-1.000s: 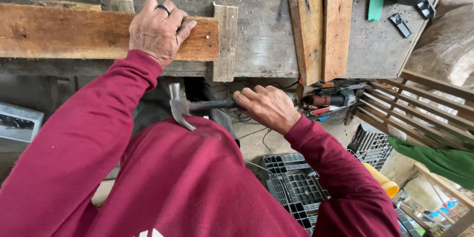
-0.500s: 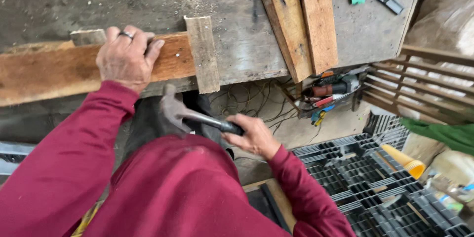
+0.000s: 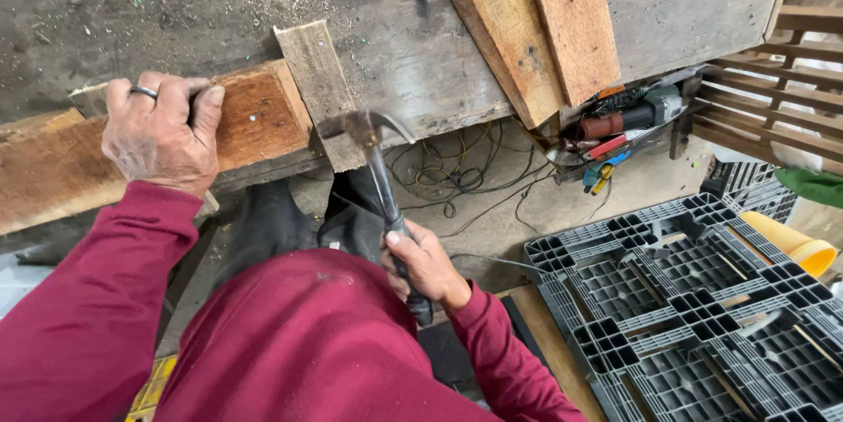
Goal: The person picks up nails from a plastic container and hammers them into a long wooden board to join it with smaller wooden blocks on a workbench. They move pieces of wood and scrap materials around the workspace between hammering sessions.
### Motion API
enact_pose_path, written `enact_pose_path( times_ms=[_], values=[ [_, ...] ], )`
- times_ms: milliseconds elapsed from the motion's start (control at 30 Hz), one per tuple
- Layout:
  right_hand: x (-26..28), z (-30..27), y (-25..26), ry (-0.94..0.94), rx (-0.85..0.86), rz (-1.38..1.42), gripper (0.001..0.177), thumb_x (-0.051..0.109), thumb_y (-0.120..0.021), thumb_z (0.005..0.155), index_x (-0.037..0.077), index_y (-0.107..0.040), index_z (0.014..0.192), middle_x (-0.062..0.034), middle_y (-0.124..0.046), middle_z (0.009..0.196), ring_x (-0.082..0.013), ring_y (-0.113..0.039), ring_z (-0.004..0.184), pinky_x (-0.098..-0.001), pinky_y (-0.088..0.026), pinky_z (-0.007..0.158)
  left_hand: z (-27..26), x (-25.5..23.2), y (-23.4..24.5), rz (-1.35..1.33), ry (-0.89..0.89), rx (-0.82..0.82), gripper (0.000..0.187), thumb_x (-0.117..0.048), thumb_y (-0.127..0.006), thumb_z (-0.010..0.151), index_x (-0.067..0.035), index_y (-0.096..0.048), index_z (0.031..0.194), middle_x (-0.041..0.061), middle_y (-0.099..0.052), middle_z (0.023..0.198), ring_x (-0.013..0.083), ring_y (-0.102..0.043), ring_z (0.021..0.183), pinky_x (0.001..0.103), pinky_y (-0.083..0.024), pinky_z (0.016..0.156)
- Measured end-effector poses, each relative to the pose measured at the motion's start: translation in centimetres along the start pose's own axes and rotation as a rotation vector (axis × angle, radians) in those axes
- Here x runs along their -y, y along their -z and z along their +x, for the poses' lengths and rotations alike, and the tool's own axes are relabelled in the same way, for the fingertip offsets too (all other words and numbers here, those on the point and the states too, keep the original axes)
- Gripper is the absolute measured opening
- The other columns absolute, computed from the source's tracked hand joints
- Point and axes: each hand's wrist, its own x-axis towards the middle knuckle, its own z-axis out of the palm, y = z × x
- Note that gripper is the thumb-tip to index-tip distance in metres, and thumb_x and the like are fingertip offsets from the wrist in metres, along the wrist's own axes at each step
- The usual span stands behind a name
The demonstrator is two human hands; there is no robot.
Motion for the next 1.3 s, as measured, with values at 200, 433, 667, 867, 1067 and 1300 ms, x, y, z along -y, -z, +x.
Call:
enact_pose_path(
  times_ms=[200, 433, 667, 867, 1067, 1300],
  values=[
    [0.5, 0.3, -1.3, 0.037, 0.035, 0.011, 0.026, 0.029, -0.056, 0.106, 0.004, -0.051, 0.106, -0.0067, -0.05, 0.067, -0.0148, -0.047, 0.042, -0.0311, -0.041, 0.039, -0.3, 0.3, -0.3, 0.014, 0.009, 0.014, 0.024, -0.036, -0.064, 0.112, -0.015, -0.071, 0.104, 0.0, -0.065, 0.101, 0.0216, -0.054, 0.092, 0.034, -0.05, 0.08],
    [1.4, 0.4, -5.4, 0.313, -0.082, -0.06, 0.025, 0.029, -0.055, 0.106, 0.005, -0.05, 0.108, -0.0074, -0.05, 0.071, -0.0153, -0.046, 0.045, -0.0316, -0.041, 0.04, -0.1, -0.2, 0.0, 0.002, 0.0, -0.051, 0.023, -0.036, -0.07, 0.112, -0.016, -0.074, 0.102, -0.001, -0.065, 0.097, 0.0221, -0.056, 0.093, 0.035, -0.049, 0.076],
    [1.8, 1.8, -9.3, 0.185, -0.078, 0.075, 0.037, 0.042, -0.049, 0.107, 0.005, -0.049, 0.106, -0.0074, -0.048, 0.068, -0.0146, -0.045, 0.042, -0.0324, -0.042, 0.037, 0.5, -0.6, 0.7, -0.031, -0.006, -0.077, 0.027, -0.037, -0.074, 0.112, -0.015, -0.072, 0.096, 0.0, -0.064, 0.093, 0.0245, -0.055, 0.092, 0.037, -0.05, 0.075],
    [0.7, 2.4, -9.6, 0.2, -0.144, 0.095, 0.036, 0.042, -0.049, 0.106, 0.006, -0.05, 0.106, -0.0064, -0.05, 0.07, -0.0141, -0.044, 0.043, -0.0314, -0.042, 0.038, 0.2, -0.3, 0.5, -0.086, -0.014, -0.101, 0.023, -0.033, -0.07, 0.109, -0.014, -0.068, 0.097, 0.0, -0.063, 0.095, 0.0239, -0.055, 0.096, 0.037, -0.051, 0.079],
    [-1.1, 0.9, -12.1, 0.58, -0.303, -0.255, 0.026, 0.028, -0.059, 0.107, 0.003, -0.05, 0.11, -0.0077, -0.054, 0.077, -0.0148, -0.047, 0.052, -0.0302, -0.041, 0.046, 0.2, 0.2, 0.1, -0.151, 0.053, -0.129, 0.024, -0.032, -0.072, 0.109, -0.01, -0.064, 0.106, 0.005, -0.06, 0.109, 0.0278, -0.059, 0.097, 0.039, -0.053, 0.073],
    [-0.8, -2.2, -13.9, 1.099, 0.05, -0.37, 0.022, 0.021, -0.061, 0.103, -0.001, -0.061, 0.105, -0.0083, -0.056, 0.08, -0.0179, -0.054, 0.065, -0.03, -0.043, 0.053, -1.0, 1.2, -1.0, -0.575, 0.252, -0.245, 0.031, -0.005, -0.06, 0.101, -0.001, -0.048, 0.129, 0.018, -0.048, 0.122, 0.0304, -0.059, 0.104, 0.041, -0.055, 0.082]
  ],
)
